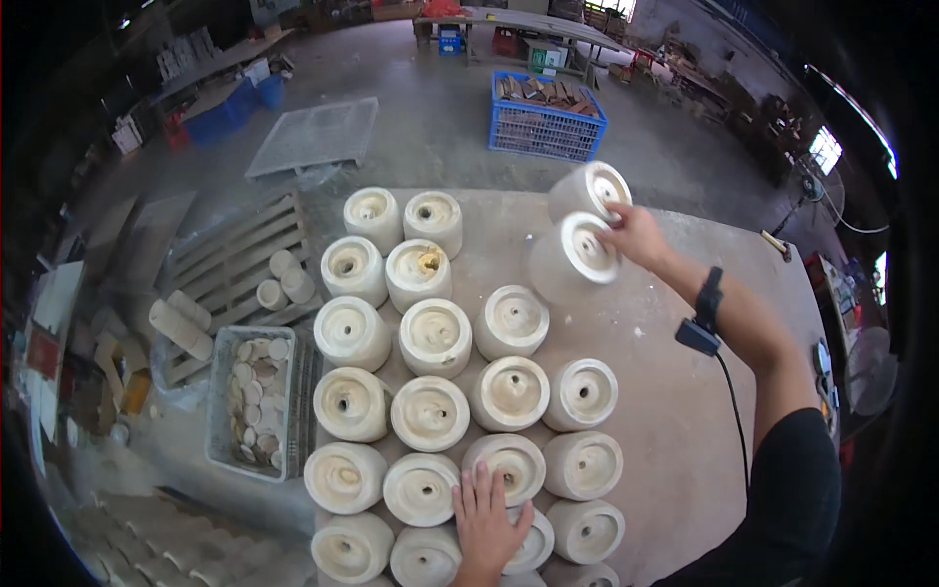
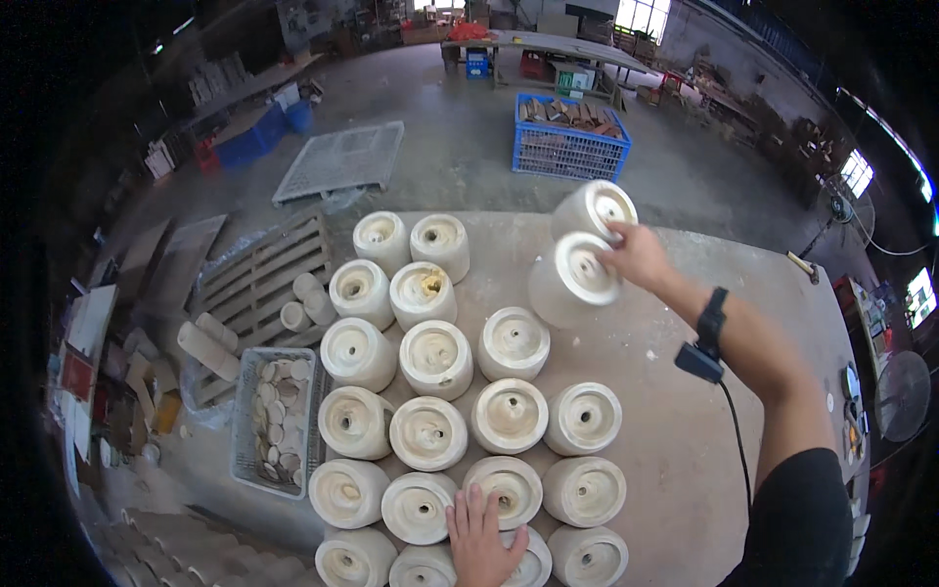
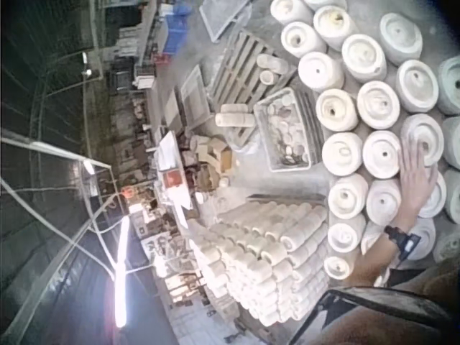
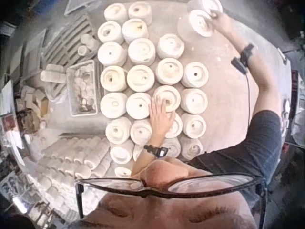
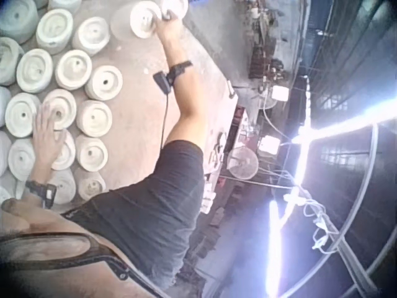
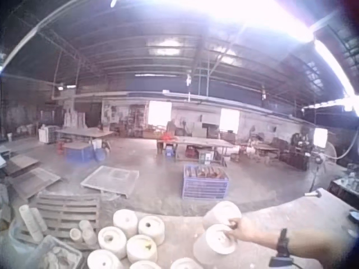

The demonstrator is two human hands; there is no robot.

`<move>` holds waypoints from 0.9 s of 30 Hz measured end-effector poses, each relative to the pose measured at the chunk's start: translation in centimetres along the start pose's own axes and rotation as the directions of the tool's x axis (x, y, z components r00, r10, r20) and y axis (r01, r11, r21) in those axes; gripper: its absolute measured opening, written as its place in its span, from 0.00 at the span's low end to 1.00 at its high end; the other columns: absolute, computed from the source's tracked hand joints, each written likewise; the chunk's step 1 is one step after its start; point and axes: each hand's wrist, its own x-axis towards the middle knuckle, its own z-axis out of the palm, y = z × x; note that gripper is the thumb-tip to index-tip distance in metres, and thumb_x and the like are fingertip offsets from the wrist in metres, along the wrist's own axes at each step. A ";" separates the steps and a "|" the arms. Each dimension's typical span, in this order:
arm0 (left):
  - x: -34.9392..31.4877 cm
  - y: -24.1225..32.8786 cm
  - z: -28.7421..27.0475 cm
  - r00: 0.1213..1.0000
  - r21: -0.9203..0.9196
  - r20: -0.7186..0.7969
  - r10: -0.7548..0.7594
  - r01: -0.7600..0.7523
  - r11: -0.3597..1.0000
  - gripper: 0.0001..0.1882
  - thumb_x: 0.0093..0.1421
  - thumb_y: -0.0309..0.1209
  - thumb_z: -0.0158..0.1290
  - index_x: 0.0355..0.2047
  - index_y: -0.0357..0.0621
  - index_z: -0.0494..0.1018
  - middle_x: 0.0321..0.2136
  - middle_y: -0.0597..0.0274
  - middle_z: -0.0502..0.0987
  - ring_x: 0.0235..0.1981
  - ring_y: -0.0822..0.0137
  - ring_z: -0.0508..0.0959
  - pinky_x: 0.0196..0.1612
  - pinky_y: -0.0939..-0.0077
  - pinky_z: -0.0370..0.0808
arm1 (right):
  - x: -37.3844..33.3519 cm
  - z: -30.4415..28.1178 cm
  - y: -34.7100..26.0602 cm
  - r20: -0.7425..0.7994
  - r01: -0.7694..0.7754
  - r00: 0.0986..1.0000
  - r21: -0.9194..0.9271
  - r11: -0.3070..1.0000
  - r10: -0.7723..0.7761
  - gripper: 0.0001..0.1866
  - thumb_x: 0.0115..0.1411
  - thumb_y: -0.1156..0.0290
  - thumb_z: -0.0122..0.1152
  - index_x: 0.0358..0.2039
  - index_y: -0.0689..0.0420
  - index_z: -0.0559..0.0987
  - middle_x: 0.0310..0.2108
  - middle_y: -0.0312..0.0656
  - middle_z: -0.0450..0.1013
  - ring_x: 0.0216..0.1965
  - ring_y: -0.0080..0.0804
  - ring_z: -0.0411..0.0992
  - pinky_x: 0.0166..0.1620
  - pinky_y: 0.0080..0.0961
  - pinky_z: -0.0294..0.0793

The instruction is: The person is arranging white yarn spools on a table and transferring some to a pallet.

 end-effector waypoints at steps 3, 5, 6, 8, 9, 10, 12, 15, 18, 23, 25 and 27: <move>0.1 0.1 -0.3 1.000 -0.018 0.006 -0.027 0.027 0.999 0.34 0.56 0.50 0.54 0.56 0.38 0.71 0.64 0.47 0.64 0.64 0.41 0.62 0.65 0.42 0.55 | 4.2 4.1 -3.3 0.001 -0.019 1.000 -0.063 0.998 0.019 0.32 0.47 0.63 0.73 0.54 0.55 0.78 0.33 0.47 0.81 0.34 0.36 0.80 0.41 0.33 0.77; 0.2 0.0 -0.1 1.000 0.006 -0.004 -0.030 0.030 1.000 0.33 0.56 0.51 0.55 0.55 0.40 0.73 0.63 0.49 0.66 0.64 0.43 0.63 0.65 0.43 0.56 | 6.8 7.5 -4.1 0.006 -0.010 1.000 -0.060 0.998 0.011 0.33 0.47 0.63 0.73 0.55 0.56 0.78 0.36 0.47 0.81 0.36 0.38 0.80 0.43 0.33 0.78; 0.4 -0.1 0.2 0.999 0.010 0.006 -0.037 0.037 0.999 0.33 0.55 0.51 0.55 0.55 0.41 0.73 0.62 0.49 0.67 0.63 0.44 0.64 0.65 0.44 0.56 | 7.6 8.8 -4.6 0.012 -0.012 1.000 -0.065 0.998 0.013 0.33 0.47 0.63 0.73 0.55 0.56 0.78 0.36 0.47 0.81 0.36 0.38 0.80 0.43 0.33 0.78; 0.2 0.3 -1.0 0.994 -0.027 0.100 -0.037 0.040 0.999 0.38 0.59 0.47 0.55 0.62 0.34 0.62 0.65 0.43 0.60 0.67 0.43 0.58 0.68 0.47 0.52 | 8.3 11.3 -5.6 0.120 -0.025 0.992 -0.124 0.992 0.040 0.34 0.47 0.61 0.73 0.56 0.57 0.77 0.40 0.49 0.80 0.41 0.41 0.80 0.47 0.33 0.77; 0.1 0.3 -1.1 0.994 -0.030 0.106 -0.041 0.044 0.999 0.38 0.59 0.47 0.55 0.62 0.34 0.62 0.65 0.43 0.60 0.67 0.43 0.58 0.68 0.47 0.52 | 8.6 13.0 -5.8 0.126 -0.027 0.991 -0.128 0.991 0.043 0.34 0.47 0.61 0.73 0.56 0.57 0.77 0.40 0.49 0.80 0.41 0.41 0.80 0.47 0.33 0.77; 0.1 0.3 -1.0 0.992 -0.058 0.114 -0.057 0.064 0.996 0.37 0.58 0.47 0.54 0.62 0.35 0.63 0.65 0.44 0.60 0.67 0.42 0.57 0.68 0.45 0.51 | 9.0 14.9 -5.8 0.148 0.044 0.989 -0.162 0.986 -0.019 0.33 0.48 0.61 0.72 0.55 0.57 0.77 0.40 0.50 0.80 0.40 0.41 0.80 0.46 0.34 0.77; 0.1 0.4 -0.8 0.991 -0.092 0.123 -0.059 0.071 0.993 0.36 0.57 0.46 0.53 0.62 0.37 0.64 0.66 0.46 0.59 0.68 0.42 0.55 0.68 0.43 0.50 | 10.2 16.4 -5.1 0.161 0.106 0.984 -0.203 0.973 -0.074 0.33 0.48 0.62 0.71 0.55 0.58 0.77 0.40 0.51 0.80 0.39 0.40 0.80 0.46 0.34 0.77; -0.3 0.0 -0.8 0.992 -0.072 0.116 -0.047 0.055 0.996 0.37 0.58 0.47 0.54 0.62 0.36 0.64 0.66 0.46 0.59 0.68 0.42 0.56 0.68 0.43 0.50 | 11.5 17.0 -5.7 0.315 0.252 0.930 -0.166 0.953 -0.191 0.32 0.51 0.60 0.67 0.57 0.57 0.75 0.41 0.52 0.80 0.41 0.43 0.79 0.47 0.36 0.76; -0.4 0.1 -0.7 0.993 -0.055 0.107 -0.054 0.060 0.997 0.37 0.58 0.47 0.54 0.62 0.36 0.64 0.66 0.46 0.60 0.68 0.43 0.56 0.67 0.43 0.50 | 8.8 16.1 -10.3 0.433 0.145 0.901 -0.331 0.932 0.014 0.31 0.54 0.61 0.61 0.57 0.59 0.72 0.42 0.53 0.79 0.45 0.48 0.77 0.49 0.41 0.74; -0.5 0.4 -0.7 0.994 -0.052 0.091 -0.053 0.058 0.997 0.38 0.57 0.47 0.55 0.62 0.37 0.64 0.66 0.46 0.60 0.68 0.42 0.56 0.67 0.42 0.50 | 9.6 18.3 -6.0 0.341 0.145 0.937 -0.200 0.969 -0.070 0.31 0.57 0.62 0.58 0.61 0.58 0.68 0.45 0.56 0.77 0.46 0.51 0.76 0.51 0.42 0.74; -0.6 0.5 -0.8 0.995 -0.044 0.086 -0.052 0.056 0.997 0.38 0.57 0.47 0.55 0.63 0.37 0.64 0.66 0.45 0.60 0.67 0.42 0.56 0.67 0.42 0.50 | 9.4 18.9 -5.8 0.299 0.146 0.951 -0.202 0.969 -0.081 0.31 0.57 0.62 0.57 0.61 0.58 0.68 0.46 0.57 0.76 0.47 0.52 0.76 0.51 0.42 0.74; -0.6 0.5 -0.8 0.995 -0.036 0.081 -0.053 0.056 0.998 0.38 0.57 0.47 0.55 0.63 0.38 0.64 0.66 0.45 0.60 0.67 0.42 0.57 0.67 0.42 0.50 | 9.2 19.4 -5.9 0.249 0.121 0.966 -0.227 0.966 -0.063 0.31 0.58 0.63 0.56 0.62 0.58 0.66 0.49 0.59 0.75 0.49 0.53 0.75 0.52 0.42 0.74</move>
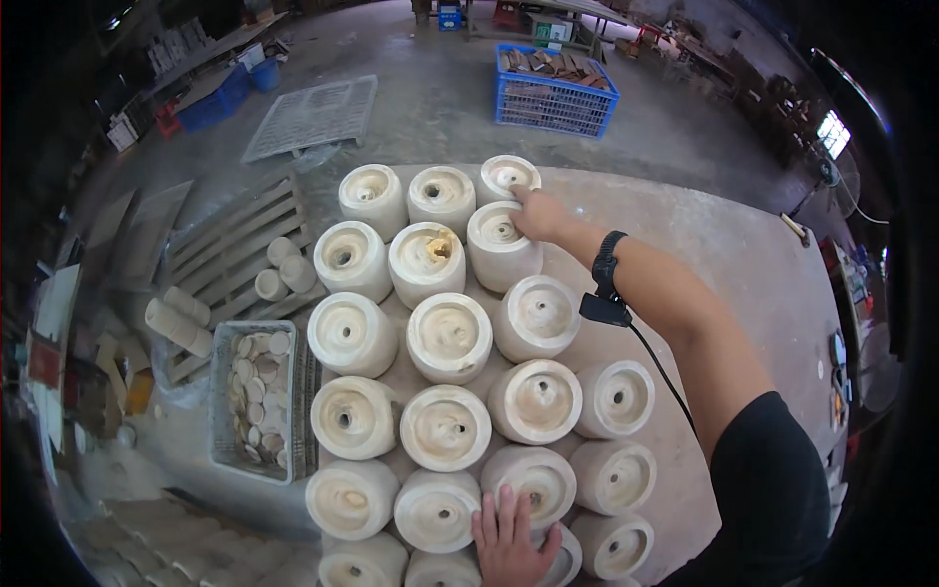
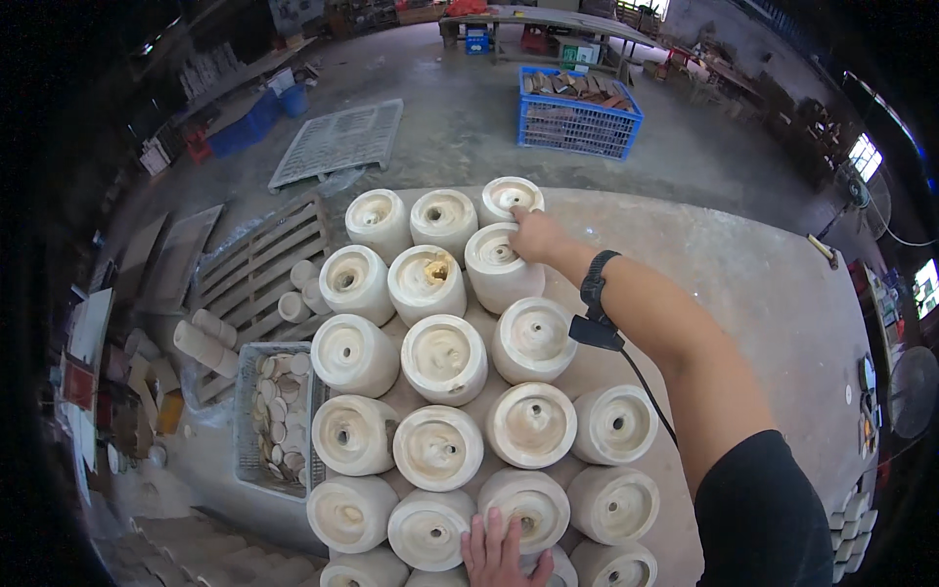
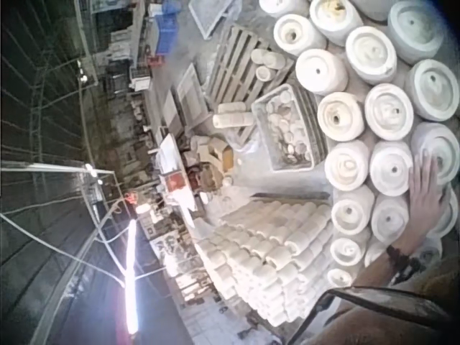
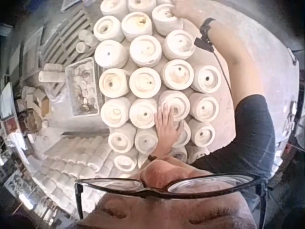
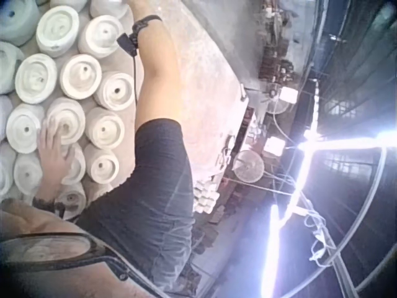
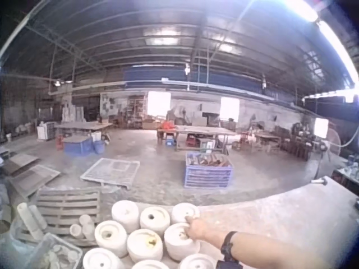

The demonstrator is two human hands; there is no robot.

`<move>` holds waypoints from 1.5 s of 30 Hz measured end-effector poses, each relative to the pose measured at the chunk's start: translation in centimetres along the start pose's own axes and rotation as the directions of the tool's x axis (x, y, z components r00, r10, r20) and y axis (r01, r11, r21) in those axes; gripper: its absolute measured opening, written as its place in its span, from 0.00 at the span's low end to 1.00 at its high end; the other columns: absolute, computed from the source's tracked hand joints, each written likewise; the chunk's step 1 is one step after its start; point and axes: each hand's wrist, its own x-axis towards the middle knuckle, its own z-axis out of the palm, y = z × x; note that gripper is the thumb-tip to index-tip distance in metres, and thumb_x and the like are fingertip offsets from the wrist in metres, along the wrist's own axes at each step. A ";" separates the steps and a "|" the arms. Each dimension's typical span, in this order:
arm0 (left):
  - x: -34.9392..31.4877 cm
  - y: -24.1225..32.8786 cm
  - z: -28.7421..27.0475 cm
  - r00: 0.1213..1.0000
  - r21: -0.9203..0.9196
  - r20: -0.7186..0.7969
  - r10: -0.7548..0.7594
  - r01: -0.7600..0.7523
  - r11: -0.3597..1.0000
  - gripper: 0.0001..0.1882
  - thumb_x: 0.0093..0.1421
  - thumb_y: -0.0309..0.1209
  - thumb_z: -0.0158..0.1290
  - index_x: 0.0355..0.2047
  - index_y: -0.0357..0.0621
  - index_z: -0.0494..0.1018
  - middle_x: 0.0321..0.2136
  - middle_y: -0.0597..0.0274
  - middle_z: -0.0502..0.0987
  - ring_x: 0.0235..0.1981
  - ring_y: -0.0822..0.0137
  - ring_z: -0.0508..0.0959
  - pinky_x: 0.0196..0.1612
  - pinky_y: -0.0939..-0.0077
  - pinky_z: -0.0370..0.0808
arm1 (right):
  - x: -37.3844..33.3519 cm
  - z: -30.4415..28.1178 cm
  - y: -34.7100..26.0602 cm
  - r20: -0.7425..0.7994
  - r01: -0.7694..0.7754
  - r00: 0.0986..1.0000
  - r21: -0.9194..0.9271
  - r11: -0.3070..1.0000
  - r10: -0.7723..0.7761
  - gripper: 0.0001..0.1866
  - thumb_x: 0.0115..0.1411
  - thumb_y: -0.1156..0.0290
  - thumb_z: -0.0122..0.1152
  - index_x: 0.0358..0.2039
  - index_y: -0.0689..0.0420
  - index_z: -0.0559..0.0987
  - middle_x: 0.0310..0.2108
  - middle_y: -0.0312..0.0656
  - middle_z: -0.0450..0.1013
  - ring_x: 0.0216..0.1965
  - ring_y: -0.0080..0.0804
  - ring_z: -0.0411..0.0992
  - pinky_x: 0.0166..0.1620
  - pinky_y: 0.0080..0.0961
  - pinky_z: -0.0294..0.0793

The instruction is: The person is arranging white yarn spools on a table and transferring some to a pallet.

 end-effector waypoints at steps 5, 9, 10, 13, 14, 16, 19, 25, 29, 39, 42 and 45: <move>0.5 -0.3 0.7 0.996 0.073 -0.089 0.022 -0.015 0.997 0.33 0.54 0.51 0.56 0.54 0.43 0.74 0.61 0.50 0.68 0.63 0.46 0.65 0.65 0.45 0.56 | -1.7 -0.2 -0.7 -0.088 -0.121 0.987 0.137 0.983 0.134 0.30 0.58 0.65 0.55 0.62 0.59 0.67 0.45 0.59 0.76 0.47 0.53 0.76 0.52 0.43 0.74; 0.5 -0.3 0.4 0.996 0.080 -0.090 0.015 -0.008 0.997 0.32 0.54 0.51 0.57 0.54 0.43 0.73 0.61 0.50 0.68 0.63 0.46 0.65 0.65 0.45 0.56 | -3.9 1.0 0.1 -0.141 -0.045 0.987 0.182 0.982 0.072 0.28 0.57 0.67 0.55 0.59 0.58 0.69 0.42 0.59 0.77 0.45 0.55 0.76 0.50 0.45 0.74; 0.6 -0.3 0.4 0.996 0.077 -0.084 0.016 -0.010 0.997 0.32 0.54 0.50 0.57 0.54 0.43 0.73 0.61 0.49 0.68 0.63 0.45 0.65 0.65 0.45 0.56 | -4.4 1.1 0.2 -0.137 -0.046 0.988 0.186 0.981 0.073 0.28 0.57 0.67 0.55 0.59 0.58 0.69 0.42 0.59 0.77 0.45 0.55 0.76 0.50 0.45 0.74; 0.6 -0.2 0.4 0.996 0.073 -0.083 0.020 -0.014 0.997 0.32 0.53 0.49 0.58 0.54 0.43 0.73 0.61 0.48 0.67 0.63 0.45 0.64 0.65 0.44 0.56 | -5.1 1.5 0.9 -0.158 -0.033 0.985 0.196 0.980 0.065 0.25 0.57 0.68 0.54 0.57 0.55 0.71 0.41 0.59 0.77 0.45 0.56 0.76 0.49 0.45 0.75; 0.7 -0.2 0.4 0.996 0.065 -0.087 0.037 -0.031 0.997 0.32 0.53 0.49 0.58 0.54 0.43 0.73 0.61 0.48 0.67 0.63 0.44 0.64 0.65 0.44 0.56 | -4.7 1.7 2.2 -0.142 -0.043 0.988 0.160 0.986 0.067 0.26 0.59 0.67 0.52 0.60 0.53 0.69 0.42 0.59 0.77 0.45 0.56 0.76 0.50 0.46 0.74; 0.8 -0.1 0.4 0.997 0.076 -0.073 0.034 -0.029 0.997 0.32 0.53 0.48 0.59 0.54 0.42 0.73 0.61 0.47 0.67 0.63 0.43 0.64 0.65 0.44 0.56 | -4.8 2.0 3.3 -0.124 -0.054 0.990 0.127 0.990 0.070 0.28 0.60 0.65 0.51 0.62 0.51 0.67 0.42 0.59 0.77 0.45 0.55 0.76 0.50 0.46 0.74; 0.7 -0.2 0.4 0.998 0.084 -0.066 0.020 -0.014 0.996 0.32 0.53 0.48 0.59 0.54 0.42 0.73 0.62 0.47 0.66 0.63 0.42 0.64 0.65 0.43 0.56 | -6.1 2.3 2.9 0.186 -0.263 0.963 0.488 0.832 0.195 0.32 0.63 0.61 0.48 0.67 0.50 0.58 0.47 0.62 0.75 0.49 0.55 0.74 0.53 0.47 0.72; 0.9 0.1 0.4 0.997 0.117 -0.072 0.028 -0.020 0.993 0.33 0.52 0.48 0.59 0.55 0.42 0.72 0.63 0.46 0.65 0.63 0.41 0.63 0.65 0.41 0.55 | -7.4 2.8 1.4 0.044 -0.161 0.987 0.323 0.933 0.155 0.37 0.64 0.56 0.48 0.69 0.52 0.50 0.54 0.66 0.69 0.56 0.58 0.70 0.60 0.46 0.65; 1.2 0.2 0.3 0.998 0.123 -0.052 0.033 -0.026 0.992 0.33 0.51 0.48 0.60 0.54 0.42 0.72 0.63 0.45 0.64 0.64 0.40 0.62 0.65 0.39 0.55 | -7.4 2.5 1.6 0.031 -0.124 0.992 0.409 0.904 0.123 0.35 0.63 0.58 0.49 0.66 0.61 0.52 0.51 0.66 0.71 0.53 0.56 0.72 0.57 0.45 0.68; 0.8 -0.2 0.7 0.998 0.161 -0.060 0.013 -0.003 0.987 0.34 0.49 0.49 0.60 0.54 0.44 0.73 0.63 0.46 0.65 0.64 0.39 0.61 0.64 0.39 0.54 | -5.1 1.0 1.7 0.151 -0.272 0.960 0.334 0.902 0.234 0.39 0.61 0.50 0.54 0.64 0.64 0.58 0.44 0.60 0.74 0.41 0.50 0.77 0.45 0.45 0.76; 0.7 0.0 0.9 0.998 0.162 -0.059 0.002 0.007 0.987 0.34 0.48 0.49 0.61 0.54 0.45 0.73 0.63 0.47 0.64 0.64 0.40 0.61 0.64 0.39 0.54 | -2.1 1.8 2.9 -0.130 -0.183 0.958 0.410 0.893 0.256 0.43 0.61 0.45 0.55 0.66 0.61 0.57 0.56 0.65 0.65 0.56 0.55 0.68 0.58 0.48 0.67; 0.8 0.3 1.1 0.997 0.159 -0.077 0.032 -0.019 0.987 0.34 0.48 0.49 0.61 0.54 0.47 0.73 0.63 0.47 0.64 0.64 0.41 0.62 0.64 0.39 0.55 | 2.0 3.7 4.9 -0.322 -0.039 0.914 0.537 0.842 0.247 0.39 0.61 0.45 0.56 0.65 0.57 0.63 0.63 0.68 0.57 0.65 0.59 0.58 0.65 0.49 0.60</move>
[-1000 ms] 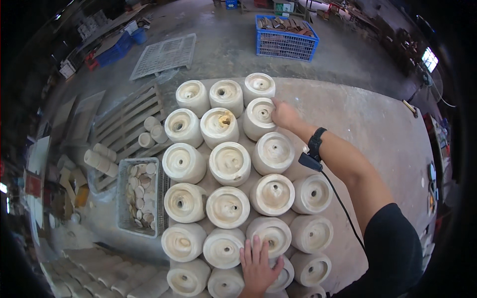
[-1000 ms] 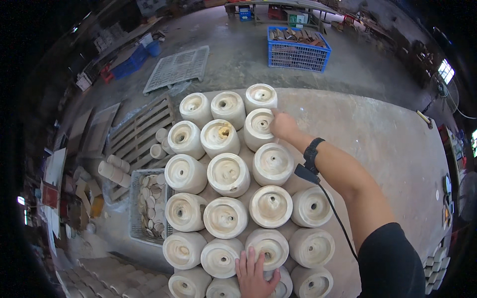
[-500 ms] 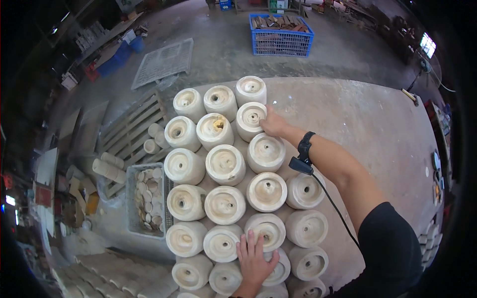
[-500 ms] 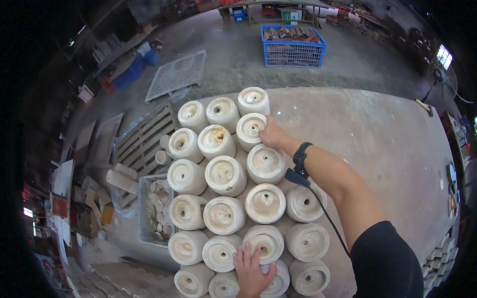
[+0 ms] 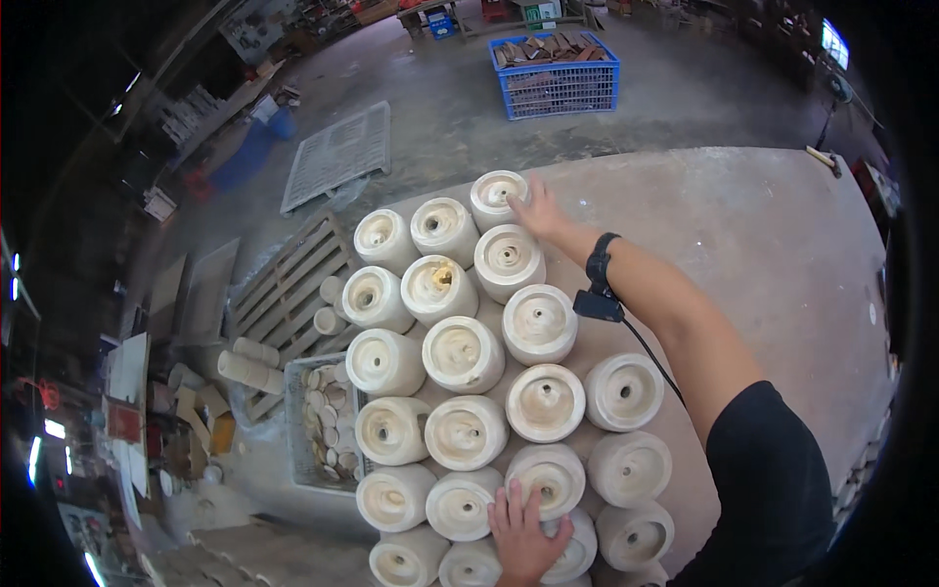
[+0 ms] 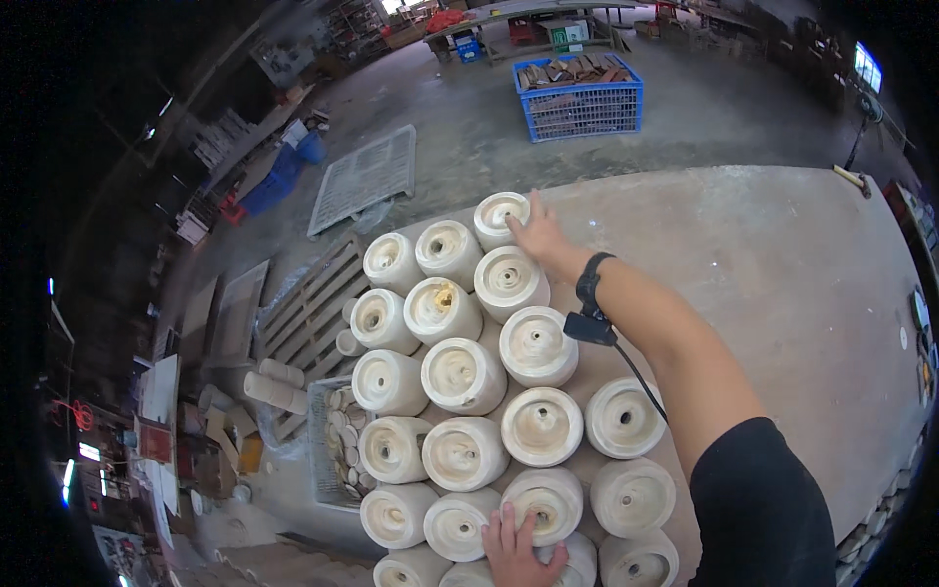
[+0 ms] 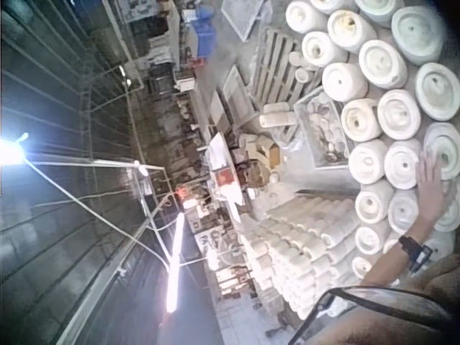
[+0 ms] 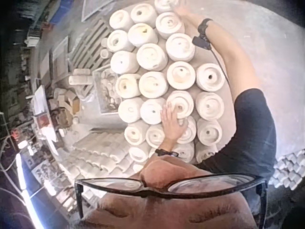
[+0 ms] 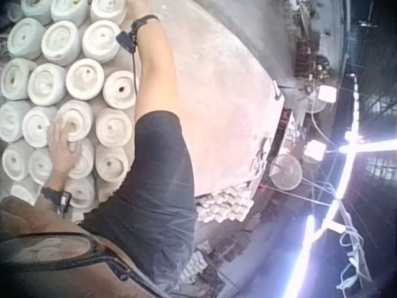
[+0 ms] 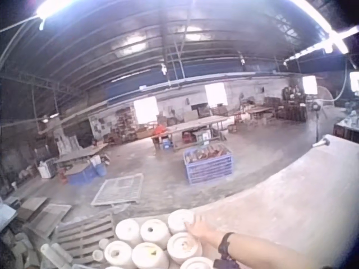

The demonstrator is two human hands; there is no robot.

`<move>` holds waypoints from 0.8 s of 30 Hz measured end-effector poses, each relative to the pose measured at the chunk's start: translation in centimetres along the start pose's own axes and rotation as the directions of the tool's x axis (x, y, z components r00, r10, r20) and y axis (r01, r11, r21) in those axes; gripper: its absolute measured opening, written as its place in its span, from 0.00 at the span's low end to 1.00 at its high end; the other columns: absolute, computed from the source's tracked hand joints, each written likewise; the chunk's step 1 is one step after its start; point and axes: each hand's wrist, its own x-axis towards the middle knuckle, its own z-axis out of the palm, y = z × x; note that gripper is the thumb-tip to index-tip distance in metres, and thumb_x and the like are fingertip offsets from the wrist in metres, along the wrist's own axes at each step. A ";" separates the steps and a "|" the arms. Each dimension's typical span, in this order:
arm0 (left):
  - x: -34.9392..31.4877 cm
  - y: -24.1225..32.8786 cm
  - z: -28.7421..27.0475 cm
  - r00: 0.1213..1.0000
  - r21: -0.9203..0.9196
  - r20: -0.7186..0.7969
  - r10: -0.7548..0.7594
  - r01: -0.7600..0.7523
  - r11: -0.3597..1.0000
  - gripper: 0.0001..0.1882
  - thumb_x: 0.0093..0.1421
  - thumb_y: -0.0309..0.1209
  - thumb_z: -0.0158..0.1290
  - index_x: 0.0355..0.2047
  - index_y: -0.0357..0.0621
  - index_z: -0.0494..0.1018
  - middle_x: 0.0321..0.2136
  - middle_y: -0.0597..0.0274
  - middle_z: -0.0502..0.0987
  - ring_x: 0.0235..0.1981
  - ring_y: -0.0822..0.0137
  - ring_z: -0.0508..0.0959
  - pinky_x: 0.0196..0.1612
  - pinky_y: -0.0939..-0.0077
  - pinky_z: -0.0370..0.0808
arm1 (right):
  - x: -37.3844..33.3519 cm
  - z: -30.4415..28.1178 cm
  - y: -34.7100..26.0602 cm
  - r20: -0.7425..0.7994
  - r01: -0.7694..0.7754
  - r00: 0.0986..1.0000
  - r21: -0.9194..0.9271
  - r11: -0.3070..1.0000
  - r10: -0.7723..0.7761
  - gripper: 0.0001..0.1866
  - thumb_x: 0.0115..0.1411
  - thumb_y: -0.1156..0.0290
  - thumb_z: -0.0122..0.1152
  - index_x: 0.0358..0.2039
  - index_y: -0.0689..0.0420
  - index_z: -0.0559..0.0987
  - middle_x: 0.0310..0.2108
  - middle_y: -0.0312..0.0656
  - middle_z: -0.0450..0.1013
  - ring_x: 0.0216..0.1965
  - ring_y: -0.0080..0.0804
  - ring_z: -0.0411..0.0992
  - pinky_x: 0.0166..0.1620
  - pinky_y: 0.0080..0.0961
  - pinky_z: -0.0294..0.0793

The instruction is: The person is arranging white yarn spools on a table and transferring some to a pallet.

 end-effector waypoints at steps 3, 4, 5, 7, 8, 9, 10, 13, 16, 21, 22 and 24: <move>0.0 -0.6 0.1 1.000 0.024 -0.009 -0.029 0.029 0.999 0.34 0.48 0.49 0.61 0.54 0.48 0.73 0.63 0.48 0.65 0.64 0.42 0.62 0.64 0.40 0.56 | 0.4 0.2 -2.0 0.119 0.186 0.977 -0.067 0.980 -0.177 0.30 0.62 0.48 0.56 0.58 0.55 0.72 0.66 0.68 0.52 0.67 0.63 0.53 0.66 0.48 0.57; 0.0 -0.3 0.2 1.000 0.028 -0.005 -0.018 0.018 0.999 0.34 0.48 0.50 0.61 0.54 0.48 0.74 0.62 0.48 0.65 0.64 0.43 0.62 0.64 0.40 0.56 | 0.0 -1.0 -2.5 0.314 0.287 0.922 -0.163 0.944 -0.226 0.25 0.62 0.50 0.57 0.53 0.55 0.77 0.67 0.66 0.50 0.67 0.65 0.52 0.66 0.48 0.57; 0.1 -0.2 0.1 1.000 0.030 -0.001 -0.008 0.008 1.000 0.34 0.47 0.50 0.61 0.54 0.48 0.74 0.62 0.48 0.65 0.63 0.43 0.63 0.63 0.41 0.56 | 0.0 -0.6 -2.2 0.317 0.281 0.922 -0.160 0.946 -0.220 0.25 0.62 0.50 0.57 0.53 0.55 0.77 0.67 0.66 0.50 0.67 0.65 0.52 0.66 0.48 0.57; 0.1 0.8 -1.0 1.000 0.039 0.013 -0.008 0.008 0.999 0.32 0.54 0.46 0.58 0.56 0.44 0.71 0.61 0.46 0.66 0.63 0.44 0.64 0.64 0.44 0.57 | 0.2 0.6 -1.9 0.237 0.171 0.959 -0.044 0.984 -0.156 0.19 0.63 0.55 0.56 0.47 0.54 0.80 0.63 0.61 0.61 0.66 0.67 0.54 0.66 0.47 0.58; 0.3 1.2 -1.4 1.000 0.045 0.020 -0.006 0.005 0.999 0.30 0.60 0.42 0.55 0.59 0.40 0.68 0.60 0.43 0.66 0.62 0.45 0.65 0.65 0.47 0.57 | 0.6 0.8 -1.7 0.238 0.167 0.959 -0.047 0.985 -0.151 0.19 0.63 0.55 0.56 0.47 0.54 0.80 0.63 0.61 0.61 0.66 0.67 0.54 0.66 0.47 0.58; 0.3 0.9 -0.9 1.000 0.043 0.025 -0.005 0.004 0.999 0.30 0.60 0.42 0.55 0.59 0.40 0.68 0.60 0.43 0.66 0.62 0.45 0.65 0.65 0.47 0.57 | 1.2 0.9 -1.5 0.221 0.175 0.964 -0.125 0.977 -0.145 0.18 0.63 0.56 0.56 0.46 0.55 0.80 0.58 0.60 0.67 0.65 0.66 0.55 0.65 0.47 0.58; 0.3 0.2 -0.4 1.000 0.041 0.023 -0.007 0.006 0.999 0.32 0.54 0.46 0.58 0.56 0.44 0.71 0.61 0.46 0.66 0.63 0.44 0.64 0.64 0.44 0.57 | 1.4 1.1 -1.7 0.208 0.180 0.968 -0.198 0.963 -0.139 0.17 0.63 0.58 0.56 0.46 0.55 0.80 0.53 0.59 0.72 0.65 0.65 0.56 0.65 0.46 0.59; -0.1 -0.4 0.1 1.000 0.050 0.016 -0.018 0.017 0.999 0.34 0.48 0.51 0.61 0.54 0.48 0.74 0.63 0.48 0.65 0.63 0.44 0.63 0.64 0.42 0.56 | 2.3 0.4 -2.4 0.291 0.290 0.930 -0.198 0.936 -0.227 0.17 0.64 0.58 0.54 0.45 0.56 0.80 0.44 0.61 0.76 0.65 0.62 0.57 0.64 0.47 0.60; -0.2 -0.2 -0.1 1.000 0.055 0.012 -0.024 0.024 0.998 0.34 0.48 0.51 0.61 0.54 0.47 0.74 0.63 0.48 0.65 0.64 0.44 0.63 0.64 0.43 0.56 | 2.7 -0.6 -4.1 0.507 0.150 0.860 -0.161 0.975 -0.048 0.20 0.65 0.56 0.52 0.50 0.56 0.77 0.52 0.63 0.72 0.65 0.62 0.57 0.64 0.48 0.59; -0.1 -0.4 0.5 1.000 0.034 -0.004 0.016 -0.015 0.999 0.35 0.48 0.50 0.61 0.55 0.47 0.73 0.63 0.46 0.65 0.64 0.43 0.63 0.64 0.42 0.56 | 0.0 -0.6 -2.0 0.301 0.135 0.952 -0.264 0.955 -0.051 0.26 0.65 0.55 0.51 0.60 0.54 0.68 0.64 0.65 0.55 0.63 0.62 0.60 0.64 0.46 0.61; -0.2 -0.4 0.4 1.000 0.034 -0.006 0.012 -0.012 0.999 0.35 0.49 0.50 0.61 0.55 0.47 0.72 0.63 0.46 0.64 0.64 0.43 0.62 0.64 0.41 0.55 | -0.8 -1.0 -2.5 0.257 0.101 0.965 -0.208 0.973 -0.046 0.28 0.65 0.56 0.51 0.62 0.53 0.65 0.68 0.64 0.47 0.62 0.62 0.62 0.64 0.44 0.62; -0.3 -0.5 0.2 1.000 0.031 -0.013 -0.001 0.002 1.000 0.35 0.49 0.50 0.61 0.55 0.46 0.72 0.63 0.45 0.64 0.64 0.42 0.62 0.64 0.40 0.55 | -3.2 -2.3 -3.7 0.177 0.188 0.971 -0.158 0.969 -0.160 0.29 0.65 0.56 0.52 0.63 0.54 0.65 0.67 0.65 0.50 0.61 0.62 0.62 0.64 0.43 0.63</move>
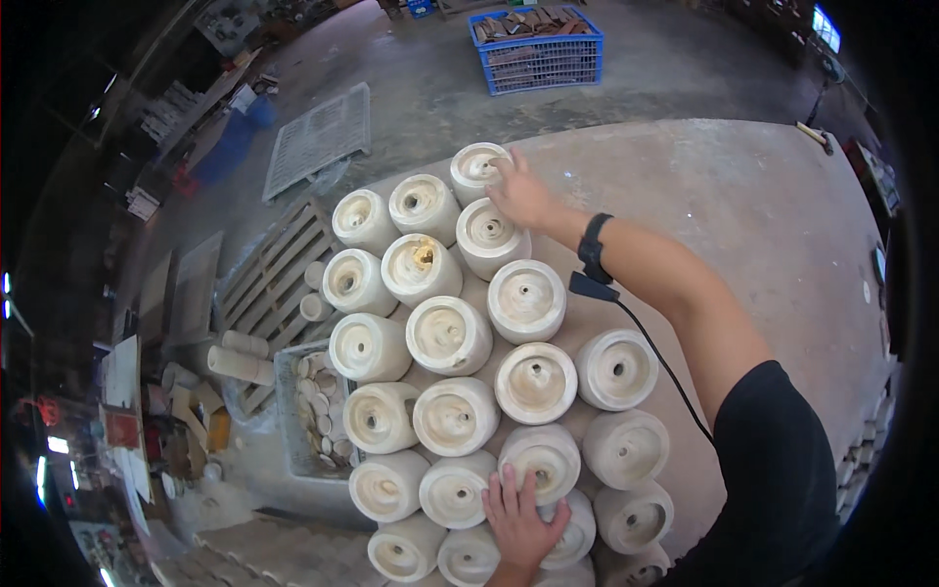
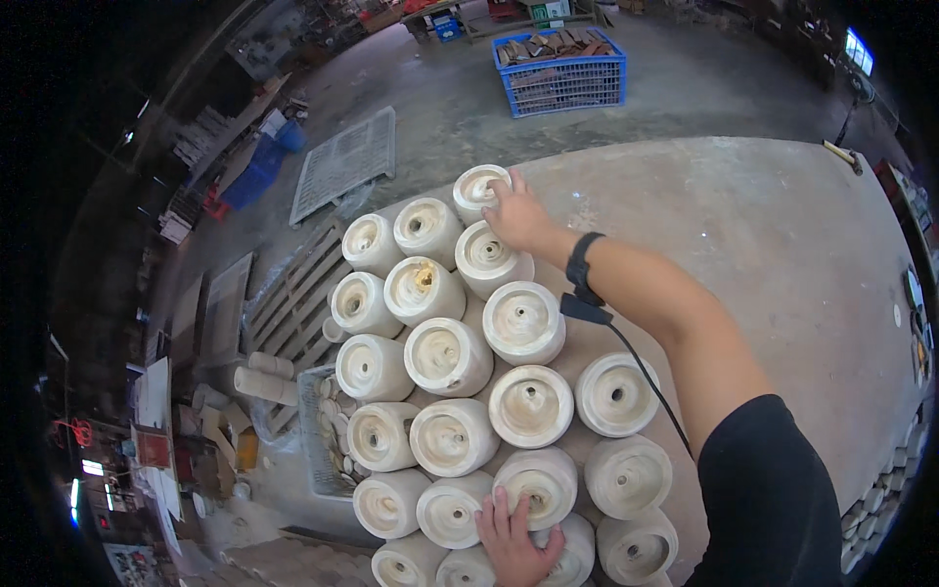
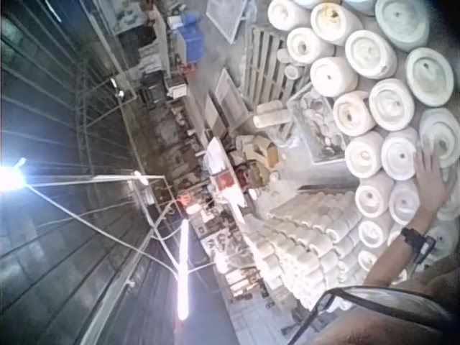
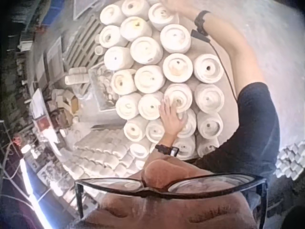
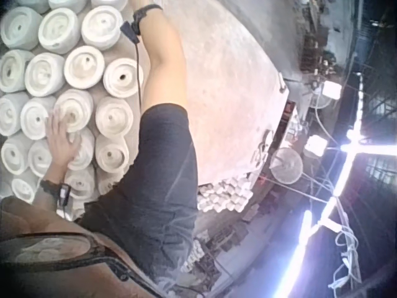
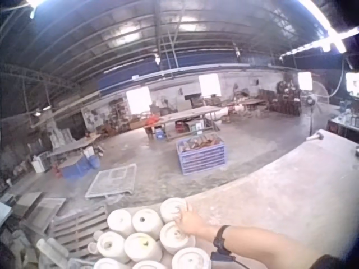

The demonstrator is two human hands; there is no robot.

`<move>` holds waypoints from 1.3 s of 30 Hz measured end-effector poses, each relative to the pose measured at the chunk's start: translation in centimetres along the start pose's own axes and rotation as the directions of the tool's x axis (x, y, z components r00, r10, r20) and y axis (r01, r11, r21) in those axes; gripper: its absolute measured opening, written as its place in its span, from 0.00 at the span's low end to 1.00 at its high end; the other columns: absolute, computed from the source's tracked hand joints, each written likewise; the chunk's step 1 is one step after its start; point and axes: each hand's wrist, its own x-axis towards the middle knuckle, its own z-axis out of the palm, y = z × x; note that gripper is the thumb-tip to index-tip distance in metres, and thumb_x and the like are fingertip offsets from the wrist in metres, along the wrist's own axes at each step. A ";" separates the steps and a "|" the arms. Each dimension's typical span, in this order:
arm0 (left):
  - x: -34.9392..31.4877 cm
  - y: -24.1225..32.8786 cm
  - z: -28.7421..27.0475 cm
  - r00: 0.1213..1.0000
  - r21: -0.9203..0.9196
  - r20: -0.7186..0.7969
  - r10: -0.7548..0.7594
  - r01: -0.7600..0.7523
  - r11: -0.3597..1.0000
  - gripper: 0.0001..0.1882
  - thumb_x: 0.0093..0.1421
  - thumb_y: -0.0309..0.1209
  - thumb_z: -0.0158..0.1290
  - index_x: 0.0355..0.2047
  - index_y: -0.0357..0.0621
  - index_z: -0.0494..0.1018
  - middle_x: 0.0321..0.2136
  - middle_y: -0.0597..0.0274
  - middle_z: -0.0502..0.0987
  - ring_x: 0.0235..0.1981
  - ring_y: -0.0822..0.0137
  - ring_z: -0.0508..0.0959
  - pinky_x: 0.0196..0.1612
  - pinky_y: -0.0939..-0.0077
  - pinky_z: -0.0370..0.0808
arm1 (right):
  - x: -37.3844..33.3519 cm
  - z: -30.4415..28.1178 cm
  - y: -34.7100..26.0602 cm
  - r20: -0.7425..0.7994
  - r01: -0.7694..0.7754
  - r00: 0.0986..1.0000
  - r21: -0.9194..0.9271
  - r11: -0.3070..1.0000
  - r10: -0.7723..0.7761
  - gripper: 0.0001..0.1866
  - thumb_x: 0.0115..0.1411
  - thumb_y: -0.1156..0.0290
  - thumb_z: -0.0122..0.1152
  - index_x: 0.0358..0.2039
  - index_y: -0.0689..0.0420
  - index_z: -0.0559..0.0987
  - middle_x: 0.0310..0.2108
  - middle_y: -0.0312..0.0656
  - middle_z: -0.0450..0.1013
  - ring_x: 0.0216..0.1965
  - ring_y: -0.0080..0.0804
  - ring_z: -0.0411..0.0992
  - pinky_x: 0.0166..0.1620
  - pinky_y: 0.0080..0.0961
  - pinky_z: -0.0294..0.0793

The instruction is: The person is arranging white yarn spools on a table and transferring some to a pallet.

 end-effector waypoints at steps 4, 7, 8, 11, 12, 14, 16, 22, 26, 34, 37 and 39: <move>0.0 0.1 -0.1 1.000 -0.010 0.028 -0.002 0.002 1.000 0.35 0.49 0.50 0.60 0.55 0.46 0.72 0.63 0.45 0.63 0.64 0.41 0.61 0.64 0.39 0.54 | -3.3 -1.6 0.8 0.035 -0.037 0.999 0.036 0.999 0.036 0.37 0.61 0.57 0.57 0.68 0.52 0.58 0.61 0.64 0.60 0.56 0.62 0.68 0.60 0.44 0.68; 0.1 0.1 -0.3 0.999 0.002 0.037 -0.008 0.008 1.000 0.35 0.49 0.50 0.60 0.55 0.45 0.72 0.63 0.45 0.63 0.64 0.40 0.61 0.65 0.38 0.53 | -4.4 -1.5 0.3 0.180 -0.011 0.983 -0.099 0.995 0.029 0.45 0.59 0.58 0.60 0.71 0.49 0.49 0.56 0.62 0.68 0.49 0.62 0.73 0.55 0.47 0.72; 0.2 0.2 -0.3 0.999 0.013 0.045 -0.007 0.006 1.000 0.35 0.49 0.50 0.60 0.55 0.45 0.72 0.63 0.44 0.63 0.64 0.40 0.61 0.65 0.38 0.53 | -3.7 -1.6 0.1 0.175 -0.008 0.984 -0.101 0.995 0.026 0.45 0.59 0.58 0.60 0.71 0.49 0.49 0.56 0.62 0.68 0.49 0.62 0.73 0.55 0.47 0.72; 0.3 0.2 -0.3 0.999 0.006 0.051 -0.003 0.002 1.000 0.34 0.49 0.49 0.60 0.53 0.45 0.73 0.63 0.44 0.63 0.64 0.39 0.61 0.64 0.38 0.54 | -1.0 -1.2 0.1 0.292 -0.095 0.948 -0.118 0.988 0.126 0.51 0.55 0.54 0.64 0.72 0.46 0.45 0.49 0.63 0.73 0.44 0.57 0.76 0.52 0.45 0.75; 0.4 0.3 -0.3 0.999 0.009 0.050 -0.003 0.003 1.000 0.34 0.49 0.49 0.60 0.53 0.45 0.73 0.63 0.44 0.63 0.64 0.39 0.61 0.64 0.38 0.54 | -0.2 -0.7 0.8 0.328 -0.132 0.934 -0.054 0.990 0.142 0.51 0.56 0.55 0.65 0.72 0.45 0.43 0.46 0.63 0.74 0.42 0.56 0.77 0.48 0.44 0.77; 0.6 0.2 -0.4 0.999 -0.047 0.038 0.008 -0.006 0.999 0.31 0.49 0.48 0.61 0.49 0.44 0.74 0.64 0.43 0.62 0.64 0.38 0.61 0.64 0.37 0.54 | 0.1 -0.6 0.0 0.372 -0.159 0.917 0.018 0.987 0.141 0.52 0.56 0.55 0.65 0.72 0.44 0.42 0.44 0.63 0.76 0.40 0.55 0.78 0.44 0.44 0.79; 0.5 0.0 -0.3 0.999 -0.051 0.032 0.012 -0.010 0.999 0.29 0.50 0.48 0.61 0.47 0.43 0.74 0.64 0.43 0.62 0.64 0.37 0.61 0.63 0.36 0.54 | 0.4 -1.4 -0.6 0.415 -0.158 0.902 0.053 0.986 0.122 0.53 0.56 0.57 0.66 0.72 0.44 0.41 0.45 0.63 0.75 0.38 0.52 0.79 0.35 0.41 0.82; 0.3 0.0 0.0 0.999 -0.071 -0.025 0.046 -0.048 0.996 0.25 0.52 0.49 0.61 0.41 0.41 0.76 0.63 0.40 0.62 0.63 0.34 0.61 0.62 0.33 0.55 | 2.5 -0.2 0.2 0.409 -0.038 0.911 -0.030 0.999 0.047 0.39 0.59 0.61 0.64 0.66 0.50 0.55 0.41 0.61 0.76 0.33 0.51 0.79 0.29 0.41 0.81; 0.2 -0.1 -0.2 0.997 -0.086 -0.034 0.076 -0.079 0.993 0.25 0.54 0.50 0.60 0.40 0.40 0.76 0.63 0.38 0.62 0.62 0.33 0.61 0.62 0.33 0.55 | 2.1 -0.2 -0.5 0.401 -0.039 0.914 -0.048 0.998 0.056 0.35 0.59 0.63 0.64 0.63 0.54 0.58 0.39 0.61 0.76 0.31 0.52 0.79 0.28 0.42 0.80; -0.5 0.1 -0.1 0.995 -0.069 0.015 0.101 -0.100 0.993 0.24 0.57 0.48 0.58 0.39 0.38 0.75 0.63 0.34 0.59 0.62 0.26 0.60 0.62 0.31 0.55 | 1.1 -1.9 -1.2 0.399 -0.022 0.911 -0.202 0.979 0.102 0.31 0.57 0.68 0.66 0.54 0.63 0.60 0.37 0.62 0.76 0.30 0.52 0.79 0.23 0.39 0.79; 0.2 0.4 0.3 0.994 -0.041 0.068 0.086 -0.084 0.996 0.24 0.56 0.48 0.58 0.38 0.37 0.74 0.64 0.34 0.58 0.62 0.26 0.59 0.62 0.30 0.55 | 2.6 -1.8 1.1 0.457 -0.045 0.879 -0.196 0.980 0.132 0.33 0.56 0.69 0.66 0.57 0.66 0.59 0.37 0.63 0.76 0.29 0.51 0.80 0.22 0.40 0.80; 0.8 0.6 -0.2 0.989 -0.020 0.136 0.066 -0.063 0.998 0.24 0.56 0.47 0.58 0.38 0.37 0.73 0.64 0.34 0.58 0.62 0.26 0.58 0.62 0.30 0.55 | 4.3 -1.1 3.4 0.451 0.038 0.891 -0.160 0.986 0.039 0.34 0.56 0.67 0.65 0.59 0.65 0.60 0.37 0.63 0.76 0.28 0.49 0.80 0.21 0.38 0.79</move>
